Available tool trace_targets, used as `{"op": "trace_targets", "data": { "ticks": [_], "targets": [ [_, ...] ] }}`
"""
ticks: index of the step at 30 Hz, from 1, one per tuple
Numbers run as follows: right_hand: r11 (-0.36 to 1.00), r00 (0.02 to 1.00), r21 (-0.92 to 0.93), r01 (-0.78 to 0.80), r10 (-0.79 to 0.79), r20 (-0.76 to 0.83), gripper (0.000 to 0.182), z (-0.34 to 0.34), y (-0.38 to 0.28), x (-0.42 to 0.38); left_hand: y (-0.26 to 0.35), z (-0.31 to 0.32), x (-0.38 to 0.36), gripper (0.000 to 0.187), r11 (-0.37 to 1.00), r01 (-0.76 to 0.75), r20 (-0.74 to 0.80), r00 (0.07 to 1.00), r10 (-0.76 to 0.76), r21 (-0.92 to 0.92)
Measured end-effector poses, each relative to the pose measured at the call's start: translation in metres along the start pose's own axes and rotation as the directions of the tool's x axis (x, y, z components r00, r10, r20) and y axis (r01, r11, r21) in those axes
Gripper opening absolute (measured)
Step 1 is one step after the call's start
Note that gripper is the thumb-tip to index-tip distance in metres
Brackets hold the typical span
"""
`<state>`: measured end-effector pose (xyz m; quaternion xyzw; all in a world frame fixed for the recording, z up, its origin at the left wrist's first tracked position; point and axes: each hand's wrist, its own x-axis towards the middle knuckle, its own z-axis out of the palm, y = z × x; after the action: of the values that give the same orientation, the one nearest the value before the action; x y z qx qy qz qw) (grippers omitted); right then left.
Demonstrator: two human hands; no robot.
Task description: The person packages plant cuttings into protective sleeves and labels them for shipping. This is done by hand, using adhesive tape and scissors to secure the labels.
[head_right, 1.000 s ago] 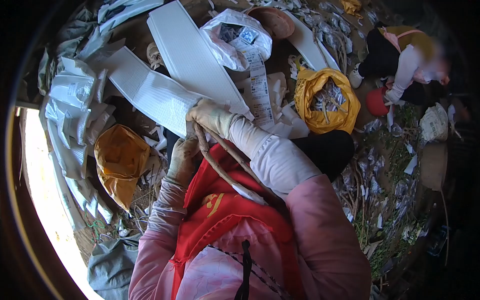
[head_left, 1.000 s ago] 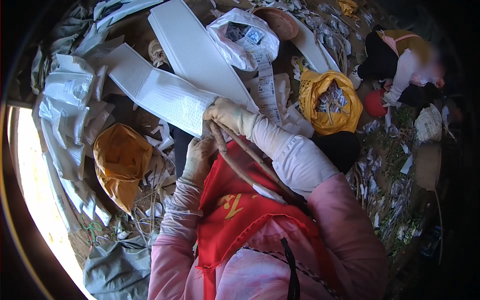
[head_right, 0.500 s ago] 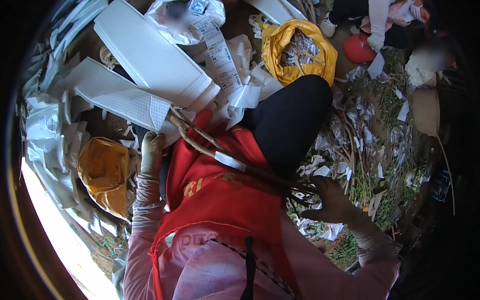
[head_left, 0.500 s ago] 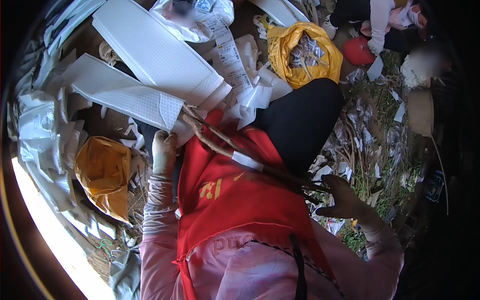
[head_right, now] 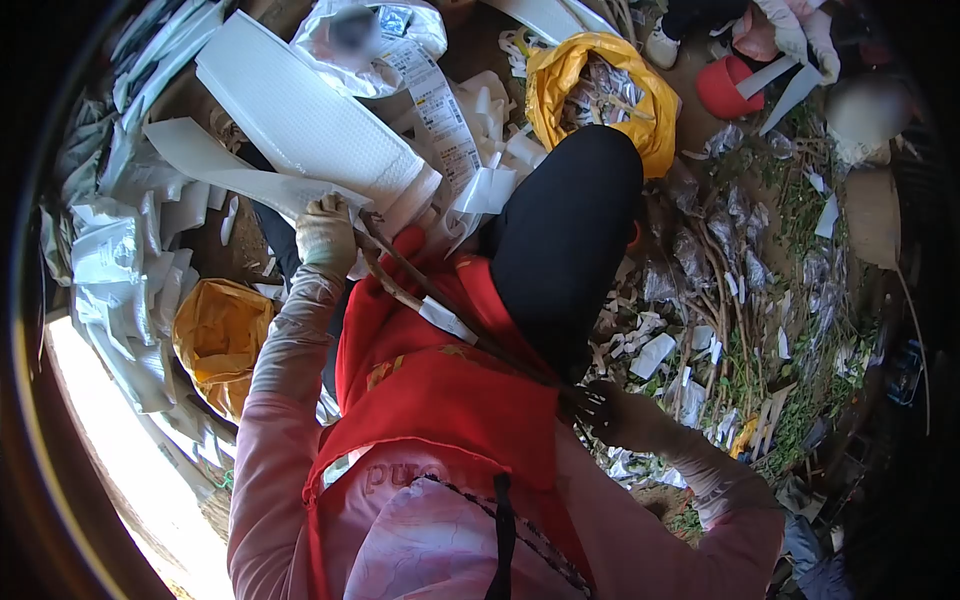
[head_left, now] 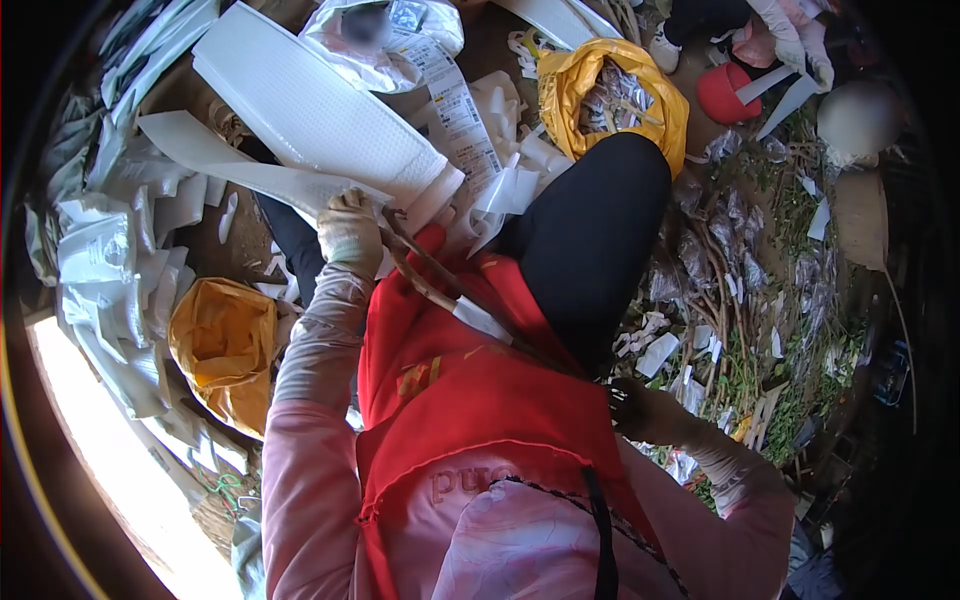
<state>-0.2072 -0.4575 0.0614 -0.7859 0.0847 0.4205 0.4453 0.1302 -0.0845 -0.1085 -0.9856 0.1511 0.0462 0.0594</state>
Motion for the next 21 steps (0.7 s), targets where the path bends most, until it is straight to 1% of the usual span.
{"op": "trace_targets", "data": {
  "ticks": [1, 2, 3, 5, 6, 7, 9, 10, 13, 14, 17, 18, 19, 20, 21],
  "targets": [
    [0.999, 1.0, 0.045, -0.027, 0.027, -0.005, 0.067, 0.0, 0.002, 0.001, 0.003, -0.011, 0.002, 0.019, 0.99, -0.065, -0.055, 0.996, 0.073, 0.127],
    [0.995, 0.999, 0.089, -0.052, 0.054, -0.01, 0.065, -0.001, 0.005, 0.001, -0.001, 0.014, 0.008, 0.028, 0.995, 0.094, 0.023, 0.995, -0.095, 0.043],
    [0.988, 0.997, 0.133, -0.078, 0.079, -0.009, 0.062, -0.002, 0.006, 0.001, 0.001, 0.001, 0.009, 0.031, 0.992, 0.128, 0.132, 0.983, -0.127, 0.008],
    [0.989, 0.988, 0.006, -0.15, 0.15, 0.018, 0.056, -0.019, -0.024, -0.001, 0.0, -0.042, 0.008, 0.039, 0.977, 0.208, 0.347, 0.92, -0.181, -0.044],
    [0.981, 0.982, -0.058, -0.184, 0.186, 0.029, 0.053, -0.029, -0.038, -0.001, -0.008, -0.049, 0.007, 0.047, 0.979, 0.201, 0.391, 0.904, -0.173, -0.03],
    [0.991, 0.992, -0.045, -0.125, 0.124, -0.02, 0.052, -0.033, -0.042, 0.0, -0.015, -0.057, 0.005, 0.053, 0.983, 0.179, 0.382, 0.912, -0.148, -0.048],
    [1.0, 0.993, -0.026, -0.007, 0.004, -0.116, 0.05, -0.037, -0.046, 0.001, -0.035, -0.062, 0.001, 0.052, 0.975, 0.187, 0.297, 0.944, -0.143, -0.123],
    [0.999, 0.99, -0.045, -0.006, 0.0, -0.144, 0.048, -0.041, -0.055, 0.003, -0.041, -0.063, 0.0, 0.05, 0.96, 0.237, 0.258, 0.947, -0.194, -0.148],
    [0.997, 0.98, -0.02, 0.076, -0.078, -0.182, 0.045, -0.044, -0.081, 0.016, -0.057, -0.07, -0.006, 0.049, 0.938, 0.27, 0.127, 0.961, -0.247, -0.216],
    [0.978, 0.954, -0.035, 0.204, -0.207, -0.218, 0.043, -0.043, -0.08, 0.021, -0.062, -0.073, -0.008, 0.047, 0.93, 0.266, 0.075, 0.964, -0.255, -0.253],
    [0.915, 0.893, -0.272, 0.298, -0.368, -0.261, 0.039, -0.038, -0.095, 0.027, -0.08, -0.082, -0.017, 0.042, 0.91, 0.239, -0.097, 0.953, -0.287, -0.34],
    [0.842, 0.848, -0.423, 0.333, -0.464, -0.257, 0.035, -0.038, -0.107, 0.025, -0.087, -0.085, -0.019, 0.039, 0.91, 0.22, -0.167, 0.942, -0.292, -0.352],
    [0.782, 0.823, -0.527, 0.333, -0.514, -0.242, 0.034, -0.04, -0.115, 0.02, -0.094, -0.088, -0.02, 0.038, 0.912, 0.196, -0.237, 0.926, -0.293, -0.36],
    [0.714, 0.798, -0.622, 0.323, -0.558, -0.226, 0.033, -0.041, -0.122, 0.015, -0.103, -0.087, -0.018, 0.033, 0.898, 0.2, -0.335, 0.878, -0.342, -0.393],
    [0.639, 0.775, -0.708, 0.301, -0.596, -0.21, 0.032, -0.041, -0.124, 0.011, -0.108, -0.096, -0.017, 0.032, 0.868, 0.249, -0.327, 0.853, -0.407, -0.43]
  ]
}}
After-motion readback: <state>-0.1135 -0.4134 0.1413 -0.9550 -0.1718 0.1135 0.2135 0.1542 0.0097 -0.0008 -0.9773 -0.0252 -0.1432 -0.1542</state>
